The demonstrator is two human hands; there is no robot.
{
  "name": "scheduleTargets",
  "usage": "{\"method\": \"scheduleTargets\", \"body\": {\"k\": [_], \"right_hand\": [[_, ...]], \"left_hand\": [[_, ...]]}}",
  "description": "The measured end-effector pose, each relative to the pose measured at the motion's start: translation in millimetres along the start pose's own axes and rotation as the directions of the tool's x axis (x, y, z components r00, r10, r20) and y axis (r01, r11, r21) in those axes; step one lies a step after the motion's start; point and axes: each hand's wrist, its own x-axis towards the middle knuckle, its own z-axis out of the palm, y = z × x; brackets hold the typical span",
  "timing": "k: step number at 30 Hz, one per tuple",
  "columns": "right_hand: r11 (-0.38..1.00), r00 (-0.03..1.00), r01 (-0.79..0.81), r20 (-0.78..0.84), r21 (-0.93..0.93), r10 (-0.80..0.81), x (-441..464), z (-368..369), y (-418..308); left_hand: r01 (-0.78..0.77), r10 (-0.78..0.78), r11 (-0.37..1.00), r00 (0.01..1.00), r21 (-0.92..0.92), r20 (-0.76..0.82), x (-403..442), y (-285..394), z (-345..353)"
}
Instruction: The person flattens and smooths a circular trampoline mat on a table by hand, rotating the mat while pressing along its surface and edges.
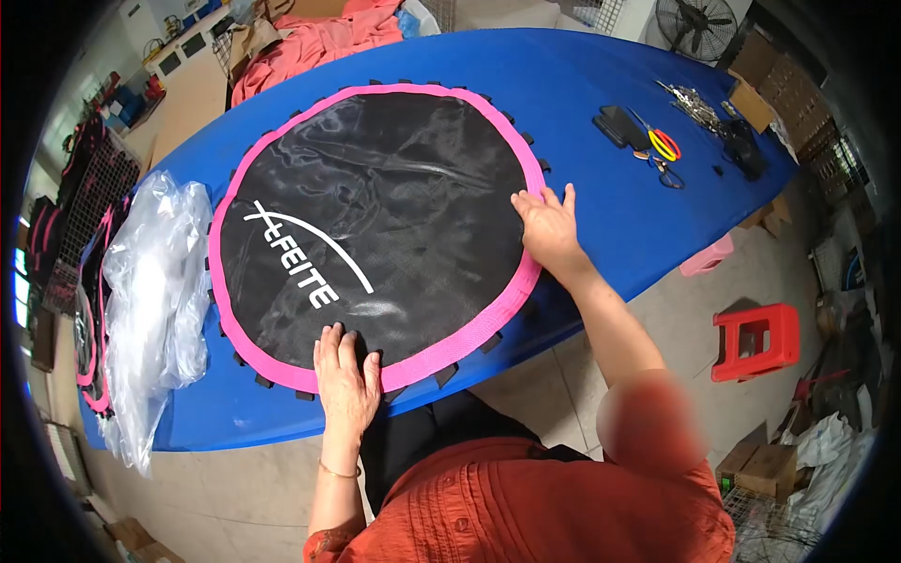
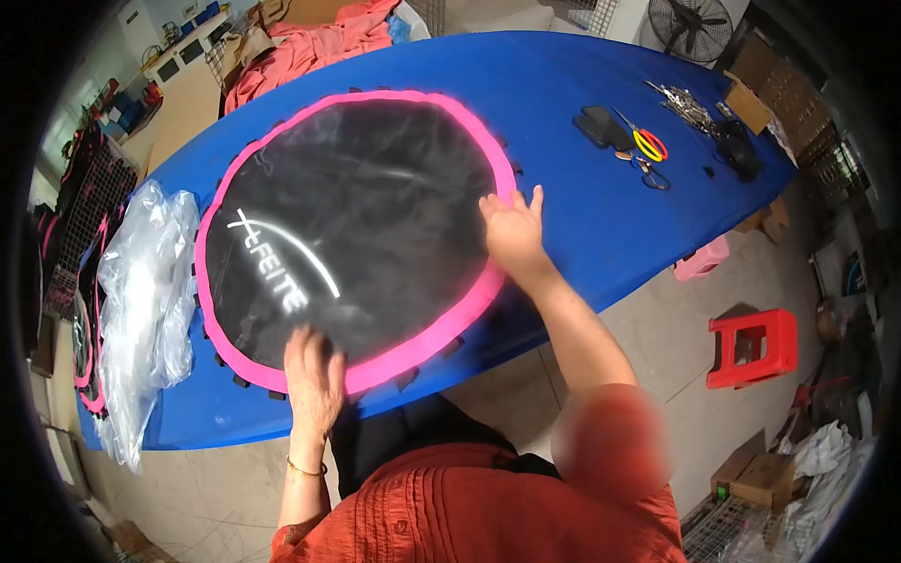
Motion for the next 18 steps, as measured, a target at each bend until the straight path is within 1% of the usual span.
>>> {"method": "scheduleTargets", "body": {"k": [1, 2, 3, 4, 7, 8, 10, 11, 13, 14, 16, 18], "right_hand": [[0.999, 0.998, -0.026, 0.05, 0.022, 0.024, 4.9, -1.1, 2.8], [0.998, 0.994, -0.052, 0.098, 0.042, 0.048, 7.9, -2.3, 4.9], [0.998, 0.998, -0.043, 0.054, 0.047, 0.04, 4.4, 2.4, 4.6], [0.998, 0.998, -0.039, 0.051, 0.047, 0.036, 0.1, 8.6, 4.1], [1.0, 0.998, -0.003, -0.056, 0.017, 0.004, -5.7, 21.0, 5.3], [1.0, 0.998, -0.002, -0.055, 0.017, 0.003, -2.1, 24.8, 7.6], [0.998, 0.998, -0.064, 0.001, 0.029, 0.064, 11.4, 26.1, 10.5], [0.997, 0.998, -0.068, 0.001, 0.03, 0.068, 21.0, 28.0, 10.9], [0.993, 0.994, -0.096, 0.053, 0.068, 0.093, 41.3, 31.3, 7.1], [0.993, 0.995, -0.09, 0.051, 0.07, 0.087, 42.6, 31.6, 5.3], [0.993, 0.993, -0.076, 0.099, 0.088, 0.067, 42.6, 28.2, -0.7], [0.995, 0.994, -0.053, 0.096, 0.087, 0.045, 31.2, 22.3, -3.5]], "left_hand": [[0.057, -0.056, 0.998, 0.995, -0.008, 0.085, -2.6, -3.2, 1.6], [0.058, -0.057, 0.998, 0.995, -0.008, 0.084, -4.0, -3.6, 2.6], [0.042, -0.043, 0.999, 0.995, 0.02, 0.086, -4.9, -3.9, 3.2], [0.026, -0.03, 0.999, 0.996, 0.048, 0.087, -5.3, -4.4, 4.2], [0.028, -0.032, 0.998, 0.996, 0.055, 0.084, -3.5, -3.7, 5.4], [0.029, -0.034, 0.998, 0.995, 0.058, 0.089, -3.5, -3.0, 5.0], [0.034, -0.039, 0.998, 0.995, 0.055, 0.088, -4.1, -3.1, 4.4], [0.041, -0.045, 0.998, 0.996, 0.051, 0.082, -3.9, -2.8, 4.7], [0.048, -0.051, 0.998, 0.996, 0.045, 0.074, -3.6, -1.9, 5.3], [0.06, -0.062, 0.997, 0.996, 0.039, 0.068, -4.0, -1.5, 5.5], [0.067, -0.069, 0.997, 0.996, 0.037, 0.059, -4.4, -0.6, 6.6], [0.075, -0.077, 0.997, 0.996, 0.029, 0.053, -4.8, 0.2, 6.1]]}}
